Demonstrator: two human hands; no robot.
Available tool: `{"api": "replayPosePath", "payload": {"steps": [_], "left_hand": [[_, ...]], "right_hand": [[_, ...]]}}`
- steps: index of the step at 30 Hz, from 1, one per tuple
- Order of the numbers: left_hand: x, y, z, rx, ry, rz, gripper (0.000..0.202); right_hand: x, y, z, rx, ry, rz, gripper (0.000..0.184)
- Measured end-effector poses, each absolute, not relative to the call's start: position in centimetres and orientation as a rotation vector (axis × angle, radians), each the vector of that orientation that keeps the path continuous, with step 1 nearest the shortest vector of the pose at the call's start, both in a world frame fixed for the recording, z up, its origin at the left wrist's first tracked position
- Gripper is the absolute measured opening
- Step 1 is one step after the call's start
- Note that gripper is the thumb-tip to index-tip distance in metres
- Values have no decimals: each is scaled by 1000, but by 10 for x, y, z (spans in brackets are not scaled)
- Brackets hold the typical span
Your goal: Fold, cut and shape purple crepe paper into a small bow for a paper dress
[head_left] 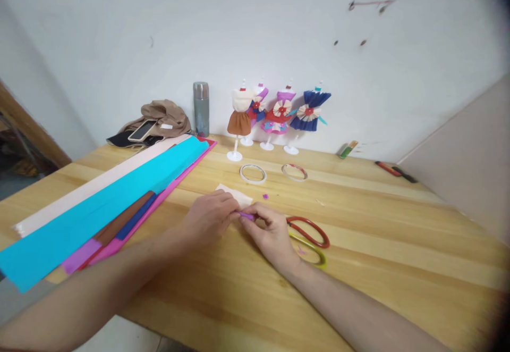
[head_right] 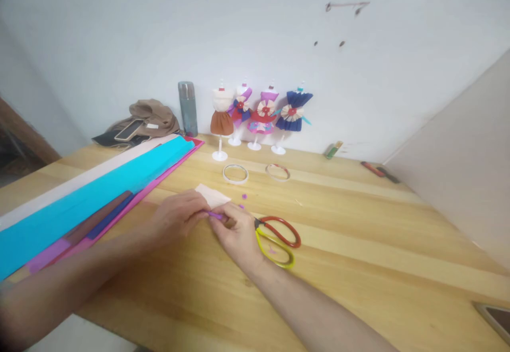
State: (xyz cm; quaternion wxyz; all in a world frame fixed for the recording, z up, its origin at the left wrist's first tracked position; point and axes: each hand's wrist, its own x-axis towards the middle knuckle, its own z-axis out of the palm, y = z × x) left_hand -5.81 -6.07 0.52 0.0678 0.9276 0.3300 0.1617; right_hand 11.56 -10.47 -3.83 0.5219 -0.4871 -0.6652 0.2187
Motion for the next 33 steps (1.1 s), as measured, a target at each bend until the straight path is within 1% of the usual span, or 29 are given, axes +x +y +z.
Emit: {"api": "replayPosePath", "payload": {"steps": [5,17,20,25,28,33], "left_hand": [[-61,-58,12,2705,930,478,15],[-57,-58,8,2785,905,382,26],[-58,-57,10,2805,901,393,25],[-60,-56,15,2795,882,310,20],[-61,-54,13,2760,879,334,19],[-62,-51,7,2744,869,411,25]], "right_hand": [[115,-106,-38,-1145,-1552,595,10],[115,-105,-41,-1155,-1529,621,8],[115,-106,-40,-1162,-1534,627,9],[115,-107,-37,-1169,-1570,615,10],[116,-107,-36,-1162,-1581,620,11],[115,-106,-36,-1144,-1559,631,10]]}}
